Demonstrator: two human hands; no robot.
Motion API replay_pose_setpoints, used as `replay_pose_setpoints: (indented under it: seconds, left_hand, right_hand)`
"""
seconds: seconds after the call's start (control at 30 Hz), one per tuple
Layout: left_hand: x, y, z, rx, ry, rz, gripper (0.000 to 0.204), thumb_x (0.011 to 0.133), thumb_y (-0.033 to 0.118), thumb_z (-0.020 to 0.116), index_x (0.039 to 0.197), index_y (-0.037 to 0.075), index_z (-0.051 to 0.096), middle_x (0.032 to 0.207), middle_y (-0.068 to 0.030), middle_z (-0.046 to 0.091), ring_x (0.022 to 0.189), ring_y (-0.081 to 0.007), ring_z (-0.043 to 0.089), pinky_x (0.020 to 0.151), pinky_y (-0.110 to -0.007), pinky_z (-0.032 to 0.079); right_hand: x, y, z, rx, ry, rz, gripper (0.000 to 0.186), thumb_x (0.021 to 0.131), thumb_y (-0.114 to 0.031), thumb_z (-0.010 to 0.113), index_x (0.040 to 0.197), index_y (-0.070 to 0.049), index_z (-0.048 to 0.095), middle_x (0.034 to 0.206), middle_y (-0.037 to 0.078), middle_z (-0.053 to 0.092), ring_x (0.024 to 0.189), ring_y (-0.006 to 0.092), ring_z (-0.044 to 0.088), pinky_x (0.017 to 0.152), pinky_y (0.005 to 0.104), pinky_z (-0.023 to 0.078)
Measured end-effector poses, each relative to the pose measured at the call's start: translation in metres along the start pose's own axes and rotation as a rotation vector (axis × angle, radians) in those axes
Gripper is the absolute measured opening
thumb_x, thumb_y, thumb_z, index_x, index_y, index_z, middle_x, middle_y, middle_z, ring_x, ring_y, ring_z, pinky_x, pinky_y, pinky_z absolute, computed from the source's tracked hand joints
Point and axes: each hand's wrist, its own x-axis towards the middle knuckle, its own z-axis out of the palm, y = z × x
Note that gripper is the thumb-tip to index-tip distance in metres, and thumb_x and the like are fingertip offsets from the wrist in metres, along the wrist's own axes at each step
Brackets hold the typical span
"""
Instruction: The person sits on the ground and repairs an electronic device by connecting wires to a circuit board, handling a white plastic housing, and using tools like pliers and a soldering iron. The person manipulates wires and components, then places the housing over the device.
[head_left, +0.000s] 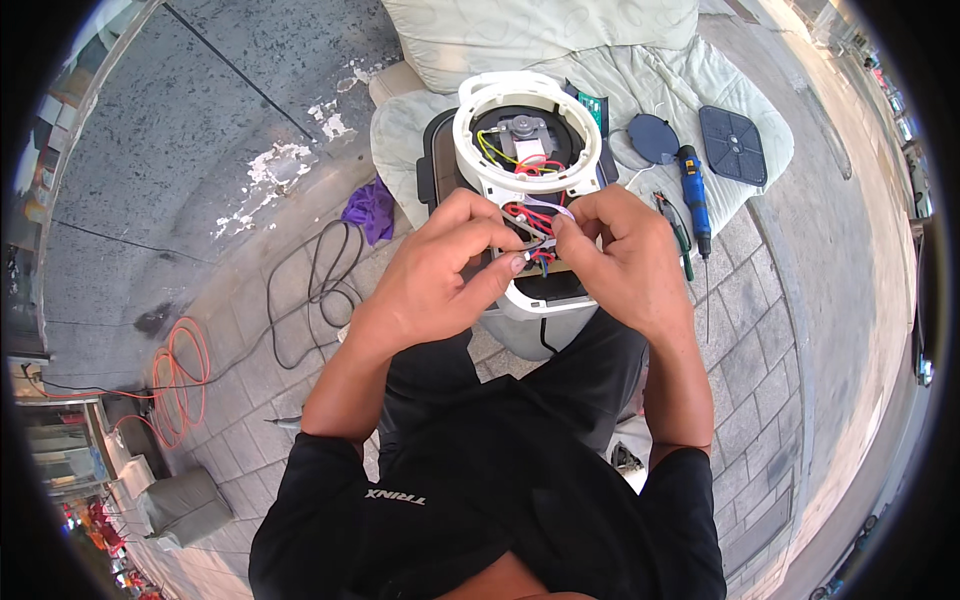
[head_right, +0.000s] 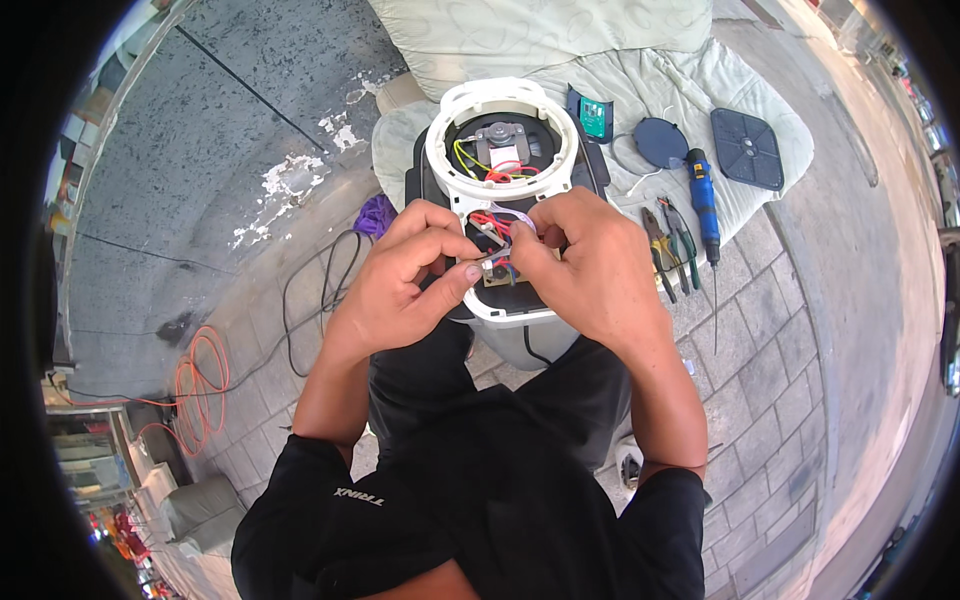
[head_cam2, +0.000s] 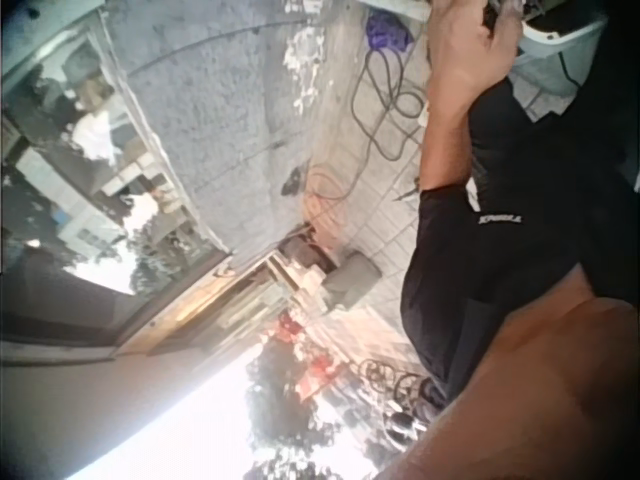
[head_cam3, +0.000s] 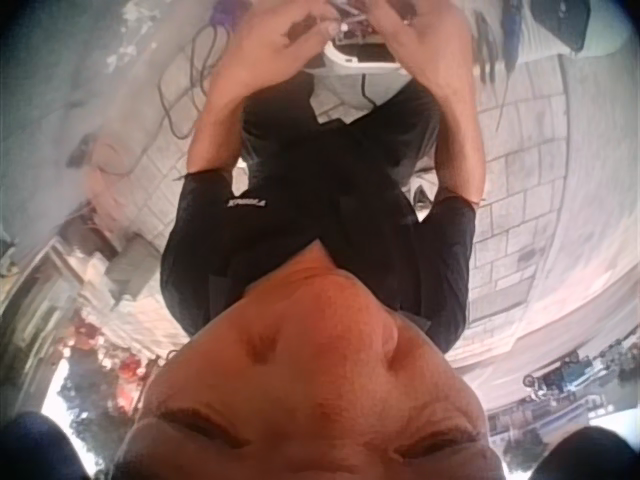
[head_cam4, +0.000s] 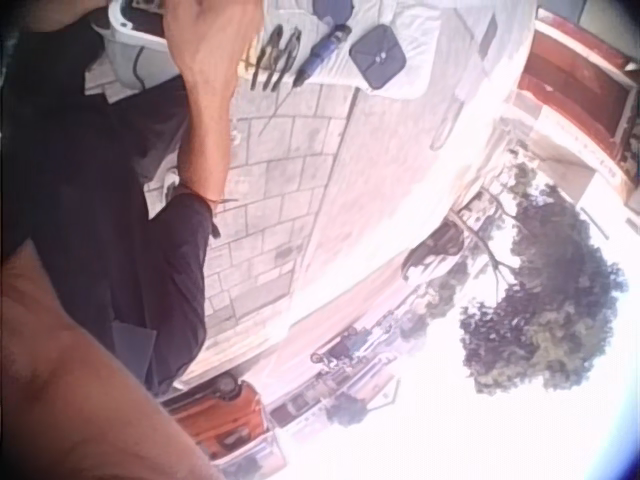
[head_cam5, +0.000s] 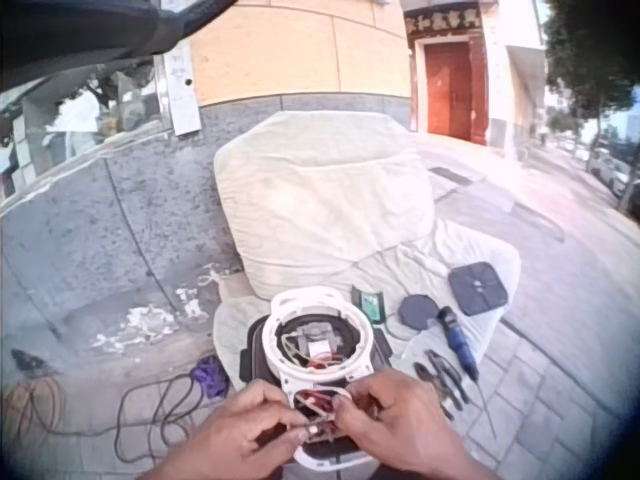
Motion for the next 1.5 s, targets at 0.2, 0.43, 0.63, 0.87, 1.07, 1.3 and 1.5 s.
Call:
replay_pose_setpoints:
  seconds: [0.2, 0.43, 0.63, 0.87, 1.07, 1.3, 1.5]
  left_hand:
    - [-0.007, -0.005, 0.005, -0.098, 0.002, -0.009, 0.012, 0.097, 0.001, 0.07, 0.108, -0.003, 0.067, 0.107, -0.0078, 0.065, 0.08, -0.0097, 0.06, 0.064, -0.025, 0.048]
    - [0.001, -0.003, 0.001, 0.191, -0.011, 0.112, 0.014, 0.096, 0.006, 0.071, 0.107, 0.003, 0.064, 0.093, -0.0097, 0.068, 0.075, -0.0235, 0.067, 0.065, -0.034, 0.051]
    - [0.009, -0.003, -0.009, 0.306, -0.014, 0.165, 0.013, 0.097, 0.012, 0.069, 0.108, 0.006, 0.063, 0.086, -0.0102, 0.068, 0.075, -0.0312, 0.068, 0.063, -0.04, 0.05]
    - [-0.006, -0.012, 0.001, 0.163, 0.109, 0.034, 0.014, 0.099, 0.012, 0.069, 0.11, 0.006, 0.062, 0.086, -0.0095, 0.068, 0.073, -0.0243, 0.07, 0.062, -0.035, 0.051]
    - [-0.017, -0.041, 0.021, -0.362, 0.132, -0.064, 0.013, 0.102, 0.005, 0.062, 0.115, 0.004, 0.06, 0.097, 0.0002, 0.065, 0.068, -0.0003, 0.054, 0.057, -0.021, 0.045]
    - [-0.019, -0.037, 0.026, -0.737, 0.198, -0.203, 0.021, 0.101, 0.004, 0.063, 0.121, 0.0, 0.061, 0.095, -0.0076, 0.066, 0.064, -0.0075, 0.056, 0.054, -0.022, 0.046]
    - [-0.011, -0.056, 0.028, -0.654, 0.361, -0.196, 0.026, 0.101, 0.01, 0.067, 0.124, 0.0, 0.061, 0.096, -0.008, 0.068, 0.073, -0.0107, 0.062, 0.06, -0.024, 0.049]
  right_hand:
    - [-0.009, -0.001, 0.002, -0.246, 0.049, -0.227, 0.016, 0.084, -0.017, 0.075, 0.081, -0.002, 0.071, 0.076, 0.013, 0.067, 0.067, 0.032, 0.067, 0.061, 0.0451, 0.052]
    - [0.0, -0.01, 0.006, -0.609, 0.049, -0.191, 0.024, 0.084, -0.022, 0.068, 0.074, 0.0, 0.073, 0.076, 0.019, 0.069, 0.071, 0.0361, 0.069, 0.064, 0.048, 0.056]
    - [-0.004, -0.025, 0.0, -0.674, -0.101, -0.201, 0.026, 0.085, -0.022, 0.066, 0.076, 0.0, 0.074, 0.079, 0.021, 0.07, 0.074, 0.0375, 0.071, 0.065, 0.0482, 0.056]
    - [-0.014, -0.01, 0.001, -0.348, 0.092, -0.007, 0.021, 0.092, -0.017, 0.068, 0.102, 0.001, 0.07, 0.077, 0.016, 0.07, 0.066, 0.0264, 0.068, 0.061, 0.0402, 0.052]
    - [-0.042, 0.022, 0.014, 0.063, 0.151, 0.02, 0.023, 0.091, -0.013, 0.077, 0.111, -0.003, 0.071, 0.093, 0.004, 0.068, 0.076, 0.0132, 0.059, 0.066, 0.0302, 0.048]
    - [-0.072, 0.067, 0.051, 0.384, 0.244, 0.027, 0.057, 0.095, -0.015, 0.074, 0.146, -0.002, 0.052, 0.139, 0.015, 0.056, 0.124, 0.0239, 0.056, 0.104, 0.0396, 0.046]
    - [-0.074, 0.06, 0.064, 0.616, 0.353, 0.222, 0.063, 0.103, -0.024, 0.069, 0.152, 0.004, 0.043, 0.143, 0.017, 0.056, 0.131, 0.0216, 0.055, 0.106, 0.0355, 0.046]
